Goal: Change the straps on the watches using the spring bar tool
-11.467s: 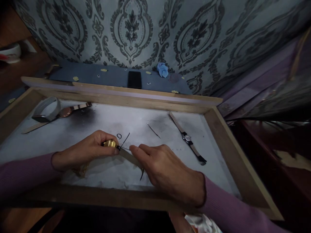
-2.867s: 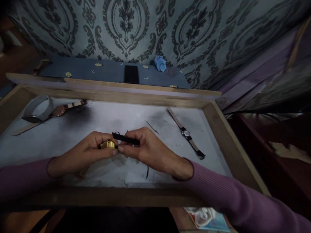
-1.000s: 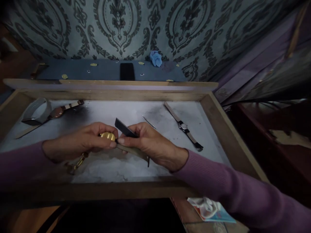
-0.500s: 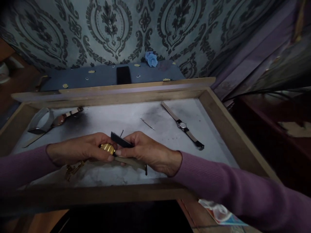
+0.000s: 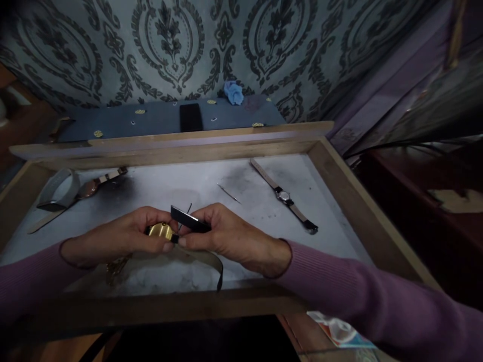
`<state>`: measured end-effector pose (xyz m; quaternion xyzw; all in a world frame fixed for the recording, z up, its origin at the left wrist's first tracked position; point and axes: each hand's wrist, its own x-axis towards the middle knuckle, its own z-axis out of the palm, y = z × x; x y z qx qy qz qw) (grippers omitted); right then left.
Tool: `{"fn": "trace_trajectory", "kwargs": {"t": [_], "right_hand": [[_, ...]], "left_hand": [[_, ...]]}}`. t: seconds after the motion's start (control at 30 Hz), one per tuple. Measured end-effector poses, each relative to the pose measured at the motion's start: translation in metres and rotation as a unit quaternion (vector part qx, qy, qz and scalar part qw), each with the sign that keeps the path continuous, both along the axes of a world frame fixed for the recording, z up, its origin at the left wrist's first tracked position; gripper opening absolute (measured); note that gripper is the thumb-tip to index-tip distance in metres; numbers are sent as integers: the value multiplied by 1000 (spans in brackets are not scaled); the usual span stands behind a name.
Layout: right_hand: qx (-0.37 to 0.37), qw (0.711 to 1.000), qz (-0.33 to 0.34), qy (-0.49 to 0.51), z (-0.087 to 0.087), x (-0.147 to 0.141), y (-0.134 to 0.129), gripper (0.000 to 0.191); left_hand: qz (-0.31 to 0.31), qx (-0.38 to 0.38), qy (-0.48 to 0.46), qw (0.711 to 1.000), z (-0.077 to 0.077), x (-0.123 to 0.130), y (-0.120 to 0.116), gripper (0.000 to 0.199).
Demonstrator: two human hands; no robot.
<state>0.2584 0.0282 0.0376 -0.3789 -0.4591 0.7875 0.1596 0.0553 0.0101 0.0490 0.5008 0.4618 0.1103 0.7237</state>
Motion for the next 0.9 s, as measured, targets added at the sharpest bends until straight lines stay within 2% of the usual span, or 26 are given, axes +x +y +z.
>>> {"fn": "trace_trajectory", "kwargs": {"t": [0.3,0.63,0.9], "right_hand": [[10,1000,-3,-28,1,-3,1,7],[57,998,3,-28,-1,0,1,9],[62,997,34,-27,-5,1,3,15]], "left_hand": [[-11,0,-15,1000,-5,-3,-1,18],[43,-1,-51,998,-9,1,-7,27],[23,18,-56,998,-13,0,-7,25]]}}
